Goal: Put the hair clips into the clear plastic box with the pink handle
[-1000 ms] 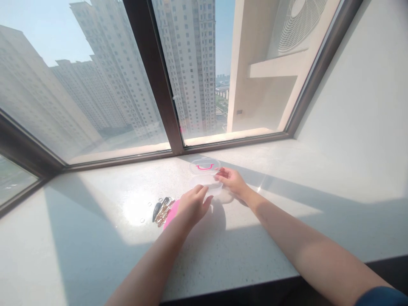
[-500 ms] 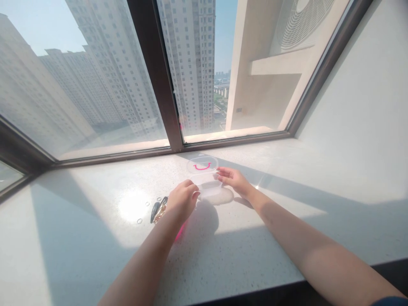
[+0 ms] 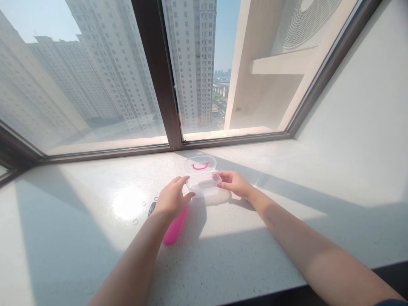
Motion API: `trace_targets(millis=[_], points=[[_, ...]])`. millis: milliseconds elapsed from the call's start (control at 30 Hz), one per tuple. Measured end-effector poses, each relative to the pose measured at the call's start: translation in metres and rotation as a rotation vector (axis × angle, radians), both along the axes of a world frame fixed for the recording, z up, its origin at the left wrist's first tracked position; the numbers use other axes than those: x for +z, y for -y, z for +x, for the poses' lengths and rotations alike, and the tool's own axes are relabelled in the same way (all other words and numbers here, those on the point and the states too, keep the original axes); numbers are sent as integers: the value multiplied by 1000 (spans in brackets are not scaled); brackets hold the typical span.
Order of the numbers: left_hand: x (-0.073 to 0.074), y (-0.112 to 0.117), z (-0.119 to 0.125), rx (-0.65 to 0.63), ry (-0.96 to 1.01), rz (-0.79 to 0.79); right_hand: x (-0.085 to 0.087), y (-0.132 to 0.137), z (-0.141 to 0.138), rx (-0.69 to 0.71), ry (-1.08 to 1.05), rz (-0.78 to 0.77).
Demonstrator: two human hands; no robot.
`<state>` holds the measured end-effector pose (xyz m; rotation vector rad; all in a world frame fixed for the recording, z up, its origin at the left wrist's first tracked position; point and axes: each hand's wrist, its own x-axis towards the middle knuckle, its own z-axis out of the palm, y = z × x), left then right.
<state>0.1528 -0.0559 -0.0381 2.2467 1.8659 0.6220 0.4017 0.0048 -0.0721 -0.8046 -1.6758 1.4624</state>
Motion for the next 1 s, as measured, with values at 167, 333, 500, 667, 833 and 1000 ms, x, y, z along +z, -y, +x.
trace_targets(millis=[167,333,500,667,833,1000], points=[[-2,-2,-2,-18,86,2,-1,-1,1,-7,39,62],[1,-1,-3,-8,193,-69,-3,-1,-1,-51,89,87],[2,-1,-4,2,242,-110,-1,0,-3,-40,76,66],[1,-1,-5,1,245,-100,2,1,-3,-32,72,73],[1,-1,-5,-7,247,-89,1,0,-3,-39,94,86],[2,0,-4,5,228,-80,-4,-1,-3,-94,56,67]])
